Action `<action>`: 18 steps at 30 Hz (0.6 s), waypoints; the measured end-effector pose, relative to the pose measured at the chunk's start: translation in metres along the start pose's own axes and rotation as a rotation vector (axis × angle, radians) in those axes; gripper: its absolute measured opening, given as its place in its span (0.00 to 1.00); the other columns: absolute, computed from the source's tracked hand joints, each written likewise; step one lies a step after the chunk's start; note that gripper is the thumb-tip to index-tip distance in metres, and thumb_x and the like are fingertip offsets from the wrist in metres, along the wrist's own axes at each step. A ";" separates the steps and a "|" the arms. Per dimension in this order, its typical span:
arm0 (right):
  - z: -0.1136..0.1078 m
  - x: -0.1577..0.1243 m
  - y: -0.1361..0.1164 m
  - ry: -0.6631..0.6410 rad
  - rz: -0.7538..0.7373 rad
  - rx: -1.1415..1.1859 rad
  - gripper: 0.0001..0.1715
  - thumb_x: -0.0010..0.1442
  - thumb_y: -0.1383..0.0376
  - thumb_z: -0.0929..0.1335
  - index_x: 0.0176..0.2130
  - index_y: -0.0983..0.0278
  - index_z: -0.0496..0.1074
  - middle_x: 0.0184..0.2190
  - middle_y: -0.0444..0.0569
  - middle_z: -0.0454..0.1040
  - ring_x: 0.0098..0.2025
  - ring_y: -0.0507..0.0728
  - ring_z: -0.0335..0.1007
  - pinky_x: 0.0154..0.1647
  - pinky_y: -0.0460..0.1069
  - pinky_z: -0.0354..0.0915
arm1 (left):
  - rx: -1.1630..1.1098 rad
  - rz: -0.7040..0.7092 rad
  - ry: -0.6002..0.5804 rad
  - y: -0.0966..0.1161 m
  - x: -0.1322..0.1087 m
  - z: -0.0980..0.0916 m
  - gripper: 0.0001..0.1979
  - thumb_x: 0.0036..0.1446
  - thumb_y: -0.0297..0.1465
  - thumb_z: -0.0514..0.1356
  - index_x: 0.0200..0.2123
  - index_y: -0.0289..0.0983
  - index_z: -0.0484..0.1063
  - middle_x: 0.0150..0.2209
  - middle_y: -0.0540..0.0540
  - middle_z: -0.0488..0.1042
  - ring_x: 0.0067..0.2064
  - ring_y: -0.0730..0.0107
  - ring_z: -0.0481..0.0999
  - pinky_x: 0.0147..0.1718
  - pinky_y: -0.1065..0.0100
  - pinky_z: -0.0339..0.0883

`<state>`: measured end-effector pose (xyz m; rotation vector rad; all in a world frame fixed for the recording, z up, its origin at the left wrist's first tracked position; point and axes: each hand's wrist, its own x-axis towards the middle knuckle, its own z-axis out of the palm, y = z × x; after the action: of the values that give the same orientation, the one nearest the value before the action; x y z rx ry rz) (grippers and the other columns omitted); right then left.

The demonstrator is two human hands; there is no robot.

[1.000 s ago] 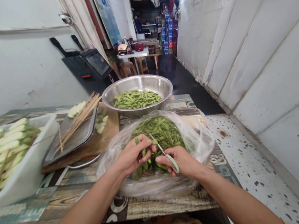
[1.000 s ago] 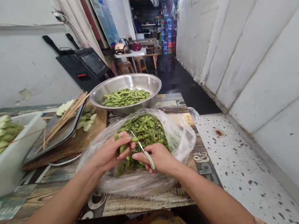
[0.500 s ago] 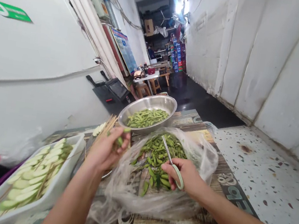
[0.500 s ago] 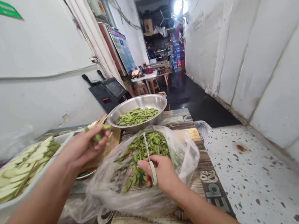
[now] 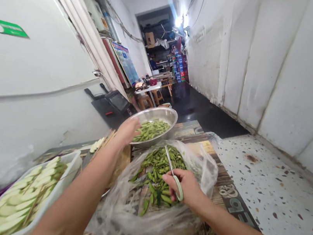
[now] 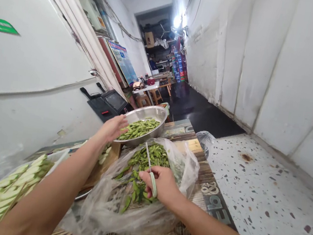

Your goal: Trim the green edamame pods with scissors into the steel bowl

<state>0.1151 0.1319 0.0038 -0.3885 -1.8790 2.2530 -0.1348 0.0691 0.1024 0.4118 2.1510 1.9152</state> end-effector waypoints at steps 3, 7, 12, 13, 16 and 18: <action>-0.001 0.001 0.000 0.025 0.021 -0.016 0.18 0.53 0.53 0.68 0.28 0.66 0.67 0.13 0.39 0.63 0.13 0.47 0.59 0.13 0.42 0.53 | -0.024 -0.085 -0.146 -0.016 -0.037 -0.013 0.16 0.48 0.35 0.63 0.41 0.35 0.69 0.43 0.39 0.72 0.40 0.65 0.75 0.38 0.64 0.69; -0.004 0.005 0.002 0.078 0.013 -0.072 0.18 0.54 0.52 0.67 0.28 0.66 0.67 0.14 0.40 0.64 0.13 0.48 0.59 0.12 0.42 0.51 | 0.167 0.107 -0.306 -0.044 -0.112 -0.033 0.20 0.48 0.36 0.64 0.45 0.38 0.71 0.47 0.40 0.73 0.46 0.61 0.74 0.45 0.61 0.67; -0.005 0.006 0.011 0.138 -0.079 -0.210 0.20 0.55 0.50 0.65 0.30 0.65 0.68 0.15 0.41 0.63 0.15 0.50 0.61 0.16 0.44 0.57 | 0.452 0.454 -0.085 -0.112 -0.202 -0.055 0.15 0.52 0.33 0.61 0.44 0.42 0.74 0.47 0.40 0.74 0.51 0.55 0.71 0.53 0.51 0.60; -0.005 0.005 0.013 0.145 -0.120 -0.279 0.20 0.56 0.50 0.65 0.30 0.65 0.68 0.15 0.41 0.63 0.16 0.50 0.61 0.17 0.44 0.58 | 0.497 0.522 -0.002 -0.128 -0.212 -0.058 0.16 0.53 0.32 0.59 0.46 0.43 0.72 0.48 0.41 0.73 0.51 0.55 0.70 0.54 0.51 0.61; -0.006 0.004 0.023 0.148 -0.269 -0.556 0.20 0.57 0.51 0.64 0.30 0.65 0.69 0.17 0.44 0.66 0.19 0.52 0.63 0.20 0.45 0.60 | 0.628 0.688 0.106 -0.168 -0.226 -0.061 0.20 0.55 0.29 0.56 0.53 0.43 0.67 0.51 0.41 0.71 0.53 0.57 0.69 0.53 0.53 0.63; -0.009 0.005 0.030 0.149 -0.387 -0.712 0.20 0.56 0.51 0.64 0.31 0.65 0.71 0.21 0.48 0.71 0.21 0.54 0.66 0.22 0.46 0.62 | 0.688 0.729 0.131 -0.181 -0.224 -0.062 0.20 0.57 0.28 0.54 0.53 0.41 0.66 0.50 0.39 0.71 0.53 0.58 0.69 0.52 0.55 0.64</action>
<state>0.1138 0.1360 -0.0273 -0.2407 -2.3694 1.2382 0.0428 -0.0875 -0.0727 1.3829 2.9981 1.3943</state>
